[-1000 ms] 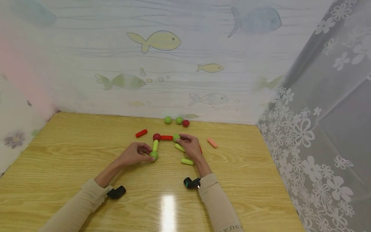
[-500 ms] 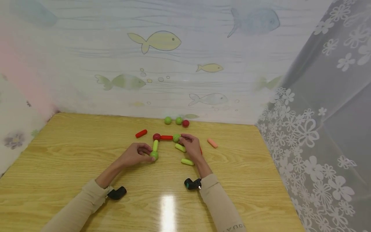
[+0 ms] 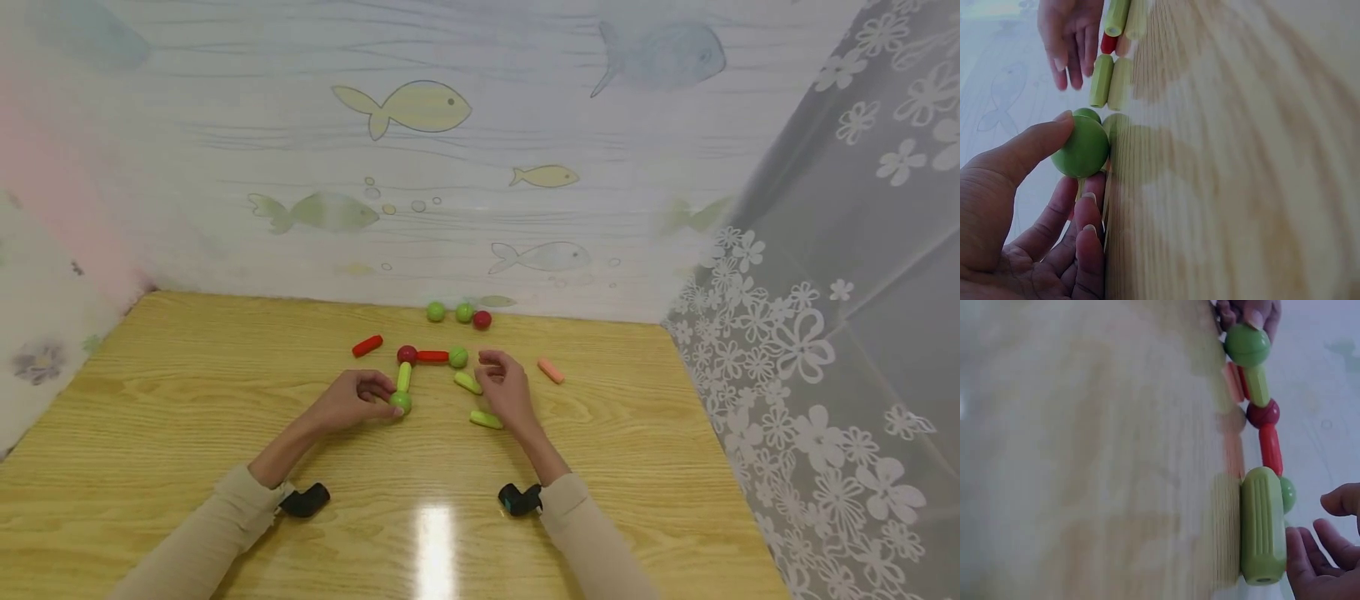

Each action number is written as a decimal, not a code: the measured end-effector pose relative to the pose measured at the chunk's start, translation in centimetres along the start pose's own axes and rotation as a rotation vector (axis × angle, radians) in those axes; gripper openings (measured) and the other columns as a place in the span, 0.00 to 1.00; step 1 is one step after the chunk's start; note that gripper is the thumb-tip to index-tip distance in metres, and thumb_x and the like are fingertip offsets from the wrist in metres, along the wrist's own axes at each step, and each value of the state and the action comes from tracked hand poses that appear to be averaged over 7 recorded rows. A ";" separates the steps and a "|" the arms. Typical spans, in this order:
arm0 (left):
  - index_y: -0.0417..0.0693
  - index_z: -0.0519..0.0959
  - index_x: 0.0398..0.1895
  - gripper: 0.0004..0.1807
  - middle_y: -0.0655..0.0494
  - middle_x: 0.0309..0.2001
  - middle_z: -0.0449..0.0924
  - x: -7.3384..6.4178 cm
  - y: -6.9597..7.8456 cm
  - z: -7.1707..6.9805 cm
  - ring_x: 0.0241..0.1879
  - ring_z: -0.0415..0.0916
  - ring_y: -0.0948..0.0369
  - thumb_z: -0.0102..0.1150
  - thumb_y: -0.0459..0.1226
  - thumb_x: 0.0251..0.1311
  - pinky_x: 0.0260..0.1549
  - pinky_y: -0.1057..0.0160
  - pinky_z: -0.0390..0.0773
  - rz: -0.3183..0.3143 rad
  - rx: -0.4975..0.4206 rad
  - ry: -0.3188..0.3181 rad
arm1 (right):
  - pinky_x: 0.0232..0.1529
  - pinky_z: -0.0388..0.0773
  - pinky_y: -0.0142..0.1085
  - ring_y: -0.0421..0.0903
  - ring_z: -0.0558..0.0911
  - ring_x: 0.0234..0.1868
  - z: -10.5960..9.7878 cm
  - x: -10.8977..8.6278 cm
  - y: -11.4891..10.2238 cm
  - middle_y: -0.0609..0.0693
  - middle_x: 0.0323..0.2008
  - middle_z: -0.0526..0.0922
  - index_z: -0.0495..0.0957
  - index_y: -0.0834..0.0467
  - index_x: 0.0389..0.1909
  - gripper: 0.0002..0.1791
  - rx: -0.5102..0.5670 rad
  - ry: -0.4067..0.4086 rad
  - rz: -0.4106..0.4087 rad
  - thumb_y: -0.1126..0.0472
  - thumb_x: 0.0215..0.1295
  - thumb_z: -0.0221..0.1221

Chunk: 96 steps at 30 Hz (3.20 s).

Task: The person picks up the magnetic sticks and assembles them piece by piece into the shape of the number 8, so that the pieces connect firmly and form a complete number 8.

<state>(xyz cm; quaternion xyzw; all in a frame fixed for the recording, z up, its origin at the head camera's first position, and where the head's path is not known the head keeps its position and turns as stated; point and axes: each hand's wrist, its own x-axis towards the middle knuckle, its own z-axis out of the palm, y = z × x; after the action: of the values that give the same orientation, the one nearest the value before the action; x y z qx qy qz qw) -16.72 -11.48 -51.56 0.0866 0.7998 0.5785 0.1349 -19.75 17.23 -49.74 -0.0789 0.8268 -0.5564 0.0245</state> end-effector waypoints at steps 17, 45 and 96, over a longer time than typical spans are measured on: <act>0.41 0.82 0.47 0.21 0.50 0.41 0.84 -2.2 3.1 1.1 0.38 0.81 0.59 0.78 0.40 0.53 0.41 0.60 0.79 -0.058 0.031 0.044 | 0.52 0.81 0.45 0.52 0.82 0.52 -4.0 -6.8 -1.0 0.57 0.53 0.82 0.78 0.65 0.57 0.21 -0.292 -0.219 -0.048 0.72 0.63 0.66; 0.41 0.82 0.47 0.22 0.49 0.42 0.84 -3.2 3.9 1.6 0.39 0.81 0.58 0.78 0.41 0.53 0.41 0.60 0.79 -0.065 0.040 0.063 | 0.44 0.82 0.35 0.46 0.85 0.44 -3.2 -8.3 -1.7 0.54 0.46 0.86 0.83 0.63 0.55 0.14 -0.242 -0.333 -0.049 0.63 0.75 0.58; 0.42 0.82 0.46 0.21 0.50 0.41 0.84 -3.5 4.7 1.5 0.39 0.80 0.59 0.78 0.42 0.54 0.41 0.60 0.78 -0.056 0.071 0.084 | 0.47 0.83 0.34 0.42 0.86 0.45 -0.8 -5.6 -1.2 0.58 0.47 0.86 0.80 0.68 0.57 0.16 0.222 -0.355 0.137 0.63 0.73 0.61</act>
<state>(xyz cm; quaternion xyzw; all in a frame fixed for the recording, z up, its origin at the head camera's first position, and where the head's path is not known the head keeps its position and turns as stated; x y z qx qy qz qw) -13.02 -9.66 -47.17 0.0445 0.8269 0.5489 0.1143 -14.22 18.36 -48.55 -0.1161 0.7466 -0.6184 0.2162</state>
